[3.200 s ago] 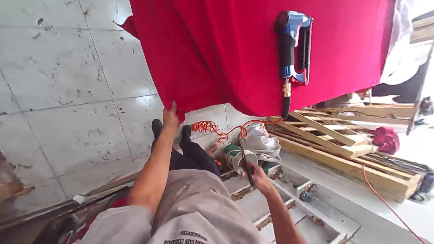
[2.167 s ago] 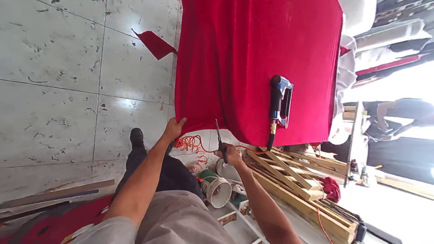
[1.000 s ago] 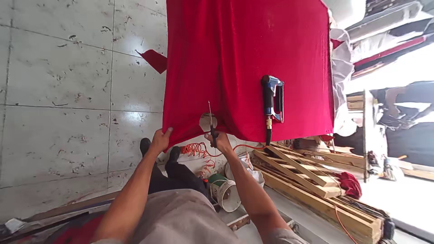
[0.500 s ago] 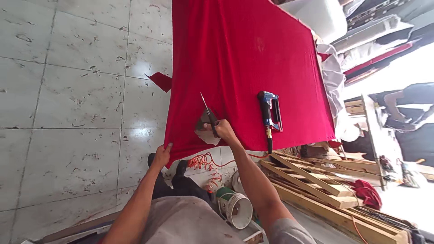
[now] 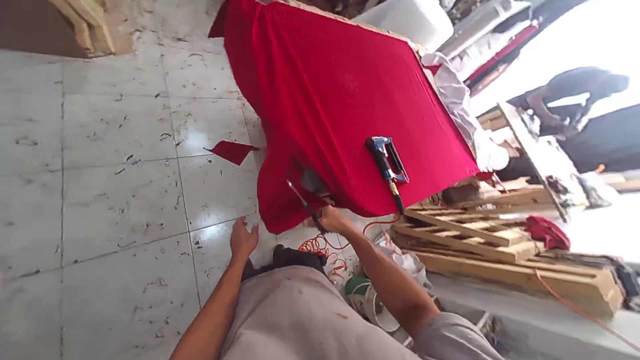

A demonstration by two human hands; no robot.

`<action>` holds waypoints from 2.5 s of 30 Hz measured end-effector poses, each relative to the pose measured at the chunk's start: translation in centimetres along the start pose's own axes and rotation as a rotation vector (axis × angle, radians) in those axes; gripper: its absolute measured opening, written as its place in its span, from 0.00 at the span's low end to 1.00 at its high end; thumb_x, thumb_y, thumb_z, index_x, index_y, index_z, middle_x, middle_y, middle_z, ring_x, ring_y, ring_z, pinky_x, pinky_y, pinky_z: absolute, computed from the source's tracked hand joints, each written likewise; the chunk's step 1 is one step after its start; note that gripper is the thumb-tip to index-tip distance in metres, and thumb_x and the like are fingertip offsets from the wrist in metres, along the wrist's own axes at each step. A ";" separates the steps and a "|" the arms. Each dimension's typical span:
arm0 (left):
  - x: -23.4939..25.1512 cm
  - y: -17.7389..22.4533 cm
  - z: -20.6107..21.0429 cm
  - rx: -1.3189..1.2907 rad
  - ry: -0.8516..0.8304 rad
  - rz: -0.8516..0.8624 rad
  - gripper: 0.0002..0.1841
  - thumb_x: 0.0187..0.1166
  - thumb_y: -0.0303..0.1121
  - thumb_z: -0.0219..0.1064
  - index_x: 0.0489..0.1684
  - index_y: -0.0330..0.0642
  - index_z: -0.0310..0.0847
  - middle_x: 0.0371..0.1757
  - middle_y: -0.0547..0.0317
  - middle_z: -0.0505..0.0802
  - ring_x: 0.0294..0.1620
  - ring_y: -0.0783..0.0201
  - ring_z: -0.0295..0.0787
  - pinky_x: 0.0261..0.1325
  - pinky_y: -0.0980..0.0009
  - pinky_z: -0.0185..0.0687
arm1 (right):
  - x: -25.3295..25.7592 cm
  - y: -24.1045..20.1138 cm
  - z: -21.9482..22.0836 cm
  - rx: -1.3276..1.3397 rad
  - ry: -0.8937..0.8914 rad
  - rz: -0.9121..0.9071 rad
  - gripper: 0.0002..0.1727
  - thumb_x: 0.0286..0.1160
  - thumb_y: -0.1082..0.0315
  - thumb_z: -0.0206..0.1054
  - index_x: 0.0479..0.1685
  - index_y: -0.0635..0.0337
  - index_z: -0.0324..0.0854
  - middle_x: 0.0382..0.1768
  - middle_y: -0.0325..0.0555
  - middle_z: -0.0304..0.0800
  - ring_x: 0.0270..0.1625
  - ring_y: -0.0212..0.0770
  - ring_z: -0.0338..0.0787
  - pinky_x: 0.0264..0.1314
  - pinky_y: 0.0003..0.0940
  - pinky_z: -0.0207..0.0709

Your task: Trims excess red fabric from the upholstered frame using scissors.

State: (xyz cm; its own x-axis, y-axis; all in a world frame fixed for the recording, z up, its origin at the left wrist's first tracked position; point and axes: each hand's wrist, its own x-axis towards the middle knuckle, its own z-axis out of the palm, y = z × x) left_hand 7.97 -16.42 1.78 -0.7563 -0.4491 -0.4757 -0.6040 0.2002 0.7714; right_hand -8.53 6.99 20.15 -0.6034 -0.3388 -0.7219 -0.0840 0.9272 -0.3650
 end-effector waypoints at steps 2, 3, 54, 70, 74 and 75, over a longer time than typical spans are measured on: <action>1.1 5.1 -0.9 0.004 0.088 0.167 0.28 0.86 0.41 0.61 0.78 0.29 0.70 0.70 0.32 0.85 0.69 0.39 0.85 0.73 0.41 0.79 | -3.7 2.7 1.4 0.122 -0.038 0.020 0.30 0.66 0.36 0.74 0.37 0.60 0.86 0.25 0.44 0.86 0.28 0.42 0.86 0.38 0.49 0.82; 1.6 8.2 -0.6 -0.039 0.039 0.254 0.26 0.87 0.41 0.59 0.76 0.30 0.73 0.67 0.35 0.87 0.66 0.43 0.87 0.71 0.45 0.82 | -5.6 4.0 1.8 0.252 -0.046 0.021 0.28 0.67 0.38 0.74 0.37 0.59 0.85 0.22 0.40 0.86 0.24 0.37 0.85 0.33 0.41 0.82; 9.1 21.7 4.6 -0.558 -0.357 0.349 0.09 0.86 0.33 0.62 0.52 0.35 0.79 0.38 0.66 0.94 0.36 0.76 0.91 0.42 0.75 0.89 | 1.0 5.3 -2.4 0.924 0.073 -0.047 0.24 0.63 0.42 0.78 0.26 0.55 0.82 0.13 0.32 0.81 0.14 0.29 0.80 0.18 0.28 0.78; 9.5 21.0 1.8 -0.582 -0.530 0.258 0.14 0.91 0.37 0.55 0.45 0.38 0.84 0.32 0.67 0.92 0.30 0.76 0.88 0.38 0.74 0.87 | 3.1 3.1 -19.3 0.331 -0.208 0.053 0.22 0.69 0.44 0.75 0.21 0.51 0.81 0.13 0.29 0.79 0.14 0.27 0.78 0.18 0.25 0.72; 9.5 21.0 1.4 -0.534 -0.524 0.293 0.16 0.91 0.38 0.55 0.45 0.37 0.85 0.33 0.65 0.92 0.32 0.76 0.88 0.41 0.73 0.87 | 5.2 3.0 -21.5 0.197 -0.273 0.013 0.22 0.67 0.44 0.76 0.21 0.51 0.81 0.13 0.29 0.80 0.14 0.25 0.78 0.17 0.23 0.71; 9.4 21.1 1.3 -0.512 -0.516 0.292 0.16 0.91 0.39 0.55 0.45 0.37 0.86 0.33 0.65 0.92 0.32 0.77 0.88 0.41 0.73 0.86 | 5.5 3.1 -21.8 0.184 -0.294 0.006 0.22 0.67 0.44 0.76 0.22 0.51 0.81 0.12 0.29 0.80 0.14 0.25 0.78 0.17 0.23 0.71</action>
State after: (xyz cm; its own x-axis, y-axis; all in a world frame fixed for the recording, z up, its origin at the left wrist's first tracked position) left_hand -12.17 -15.27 13.01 -0.9636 0.0461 -0.2633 -0.2666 -0.2351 0.9347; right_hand -29.43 11.49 27.85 -0.3465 -0.3897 -0.8533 0.0792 0.8942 -0.4406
